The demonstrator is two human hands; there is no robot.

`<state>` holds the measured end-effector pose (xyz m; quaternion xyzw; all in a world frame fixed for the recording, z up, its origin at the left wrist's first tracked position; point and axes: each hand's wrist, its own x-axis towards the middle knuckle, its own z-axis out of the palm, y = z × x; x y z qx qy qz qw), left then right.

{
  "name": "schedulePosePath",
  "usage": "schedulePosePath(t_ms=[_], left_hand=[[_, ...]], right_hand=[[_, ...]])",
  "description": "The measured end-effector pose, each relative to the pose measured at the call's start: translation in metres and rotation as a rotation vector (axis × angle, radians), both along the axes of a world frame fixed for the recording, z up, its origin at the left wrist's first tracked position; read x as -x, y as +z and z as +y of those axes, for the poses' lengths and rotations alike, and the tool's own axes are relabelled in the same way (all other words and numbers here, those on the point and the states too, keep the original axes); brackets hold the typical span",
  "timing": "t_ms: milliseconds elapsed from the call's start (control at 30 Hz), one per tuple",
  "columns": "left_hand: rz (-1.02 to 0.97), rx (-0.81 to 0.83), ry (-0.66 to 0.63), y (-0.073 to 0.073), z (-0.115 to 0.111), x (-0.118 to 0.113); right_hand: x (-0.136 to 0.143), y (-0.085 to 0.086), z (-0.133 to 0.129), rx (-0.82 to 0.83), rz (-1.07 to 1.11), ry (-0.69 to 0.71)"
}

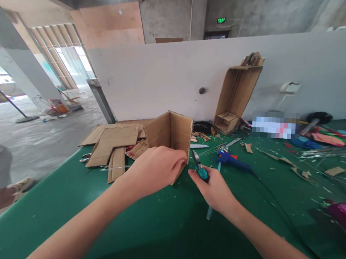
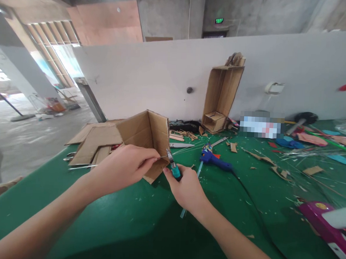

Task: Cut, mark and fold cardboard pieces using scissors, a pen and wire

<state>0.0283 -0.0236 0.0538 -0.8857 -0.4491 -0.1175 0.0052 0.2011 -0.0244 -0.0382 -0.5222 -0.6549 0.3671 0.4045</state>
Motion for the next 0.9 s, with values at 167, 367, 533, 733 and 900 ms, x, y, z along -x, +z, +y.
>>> schedulePosePath(t_ms=[167, 367, 533, 733, 900], left_hand=[[-0.009, 0.012, -0.014, 0.000, 0.002, 0.001], [0.016, 0.010, 0.027, 0.000, 0.001, -0.001], [0.066, -0.028, 0.065, 0.000, -0.002, -0.005], [0.082, -0.035, 0.072, 0.001, -0.003, -0.007], [0.063, -0.016, 0.074, 0.000, -0.004, -0.007]], right_hand=[[0.002, -0.009, 0.002, 0.102, 0.126, 0.078], [0.005, -0.008, -0.001, 0.182, 0.218, 0.104], [0.006, 0.000, -0.003, 0.256, 0.342, 0.106], [0.007, -0.002, -0.005, 0.242, 0.277, 0.086], [0.006, -0.002, -0.005, 0.154, 0.068, 0.044]])
